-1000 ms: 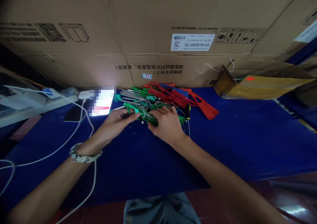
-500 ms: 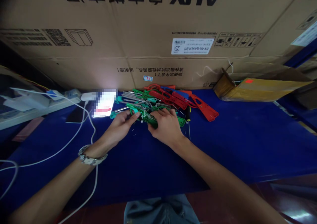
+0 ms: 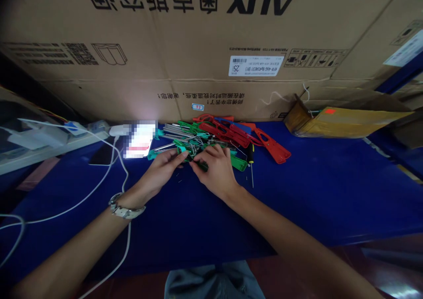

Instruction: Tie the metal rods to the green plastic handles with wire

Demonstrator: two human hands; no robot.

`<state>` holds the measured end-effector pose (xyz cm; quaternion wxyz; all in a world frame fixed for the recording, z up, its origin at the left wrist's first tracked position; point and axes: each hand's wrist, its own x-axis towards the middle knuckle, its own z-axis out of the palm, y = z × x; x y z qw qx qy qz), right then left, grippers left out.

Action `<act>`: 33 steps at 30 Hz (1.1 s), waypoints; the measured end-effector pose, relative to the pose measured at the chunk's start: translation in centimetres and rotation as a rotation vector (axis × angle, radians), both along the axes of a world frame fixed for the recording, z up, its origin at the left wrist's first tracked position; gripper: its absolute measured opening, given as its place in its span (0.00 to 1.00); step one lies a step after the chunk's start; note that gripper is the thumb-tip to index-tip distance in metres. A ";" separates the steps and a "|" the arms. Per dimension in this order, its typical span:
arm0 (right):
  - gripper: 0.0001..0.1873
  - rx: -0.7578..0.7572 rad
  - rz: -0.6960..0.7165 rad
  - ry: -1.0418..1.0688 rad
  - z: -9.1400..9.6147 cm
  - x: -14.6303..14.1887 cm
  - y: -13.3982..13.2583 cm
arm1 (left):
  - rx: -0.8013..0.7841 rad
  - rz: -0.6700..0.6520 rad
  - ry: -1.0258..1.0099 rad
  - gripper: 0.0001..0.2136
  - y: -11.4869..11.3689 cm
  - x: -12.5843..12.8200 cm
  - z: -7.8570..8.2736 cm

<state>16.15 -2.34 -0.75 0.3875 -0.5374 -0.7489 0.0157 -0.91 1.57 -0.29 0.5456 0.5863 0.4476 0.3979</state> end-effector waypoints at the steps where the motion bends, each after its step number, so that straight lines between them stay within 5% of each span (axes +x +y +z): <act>1: 0.03 0.018 -0.003 0.005 0.0 0.0 0.1 | -0.026 0.001 -0.003 0.12 0.0 -0.1 0.2; 13: 0.07 0.248 0.090 -0.032 0.2 0.7 0.2 | -0.127 -0.108 0.021 0.14 0.6 -1.5 1.1; 22: 0.11 0.102 0.038 -0.061 0.3 0.5 -0.1 | -0.084 -0.203 0.058 0.13 0.6 -1.7 1.4; 33: 0.07 0.072 0.034 -0.084 0.6 0.6 -0.1 | -0.053 -0.141 0.051 0.10 0.3 -1.1 1.3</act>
